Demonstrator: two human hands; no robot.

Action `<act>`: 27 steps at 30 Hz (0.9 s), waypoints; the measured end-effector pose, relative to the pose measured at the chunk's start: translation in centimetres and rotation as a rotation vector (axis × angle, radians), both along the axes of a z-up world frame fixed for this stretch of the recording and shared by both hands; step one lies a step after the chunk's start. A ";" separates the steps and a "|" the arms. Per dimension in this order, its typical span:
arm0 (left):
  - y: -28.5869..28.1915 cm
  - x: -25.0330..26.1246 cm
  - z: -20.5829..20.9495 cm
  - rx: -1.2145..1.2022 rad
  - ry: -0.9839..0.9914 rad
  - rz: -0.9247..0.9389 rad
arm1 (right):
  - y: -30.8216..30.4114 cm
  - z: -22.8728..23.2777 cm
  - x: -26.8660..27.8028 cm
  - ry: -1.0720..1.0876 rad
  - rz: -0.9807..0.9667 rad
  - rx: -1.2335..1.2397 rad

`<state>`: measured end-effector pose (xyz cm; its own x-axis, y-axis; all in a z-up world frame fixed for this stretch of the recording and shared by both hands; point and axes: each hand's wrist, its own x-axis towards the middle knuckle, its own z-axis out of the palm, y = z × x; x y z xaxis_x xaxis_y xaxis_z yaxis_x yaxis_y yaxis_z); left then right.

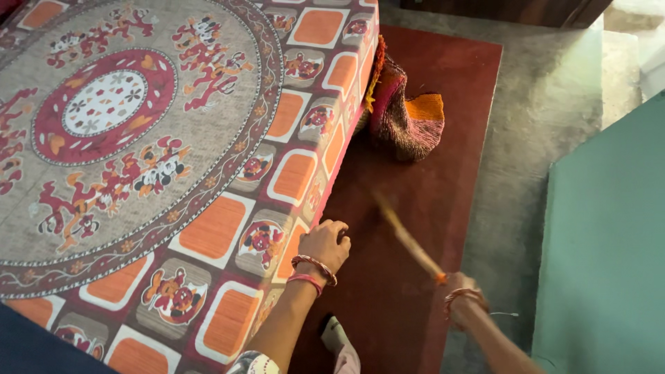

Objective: The person cleans a round woven doormat by hand and using a broom stick, then folds it.

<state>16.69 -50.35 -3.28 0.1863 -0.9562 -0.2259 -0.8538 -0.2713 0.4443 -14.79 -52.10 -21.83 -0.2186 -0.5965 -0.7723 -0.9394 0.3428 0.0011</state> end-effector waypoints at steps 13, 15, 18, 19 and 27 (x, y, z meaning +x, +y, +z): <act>-4.2 2.7 0.0 0.069 0.022 0.001 | 2.5 9.8 9.3 -0.164 0.535 0.088; -4.3 3.7 0.3 0.086 0.016 0.006 | 3.7 9.5 12.4 -0.148 0.767 0.170; -4.6 5.0 0.5 0.045 0.016 0.008 | 4.1 8.5 14.8 -0.134 0.828 0.222; -4.7 5.5 0.5 0.072 0.008 0.017 | 4.2 7.9 15.1 -0.129 0.799 0.230; -5.1 5.7 0.7 0.110 0.018 0.037 | -1.7 3.6 6.6 0.013 0.088 0.118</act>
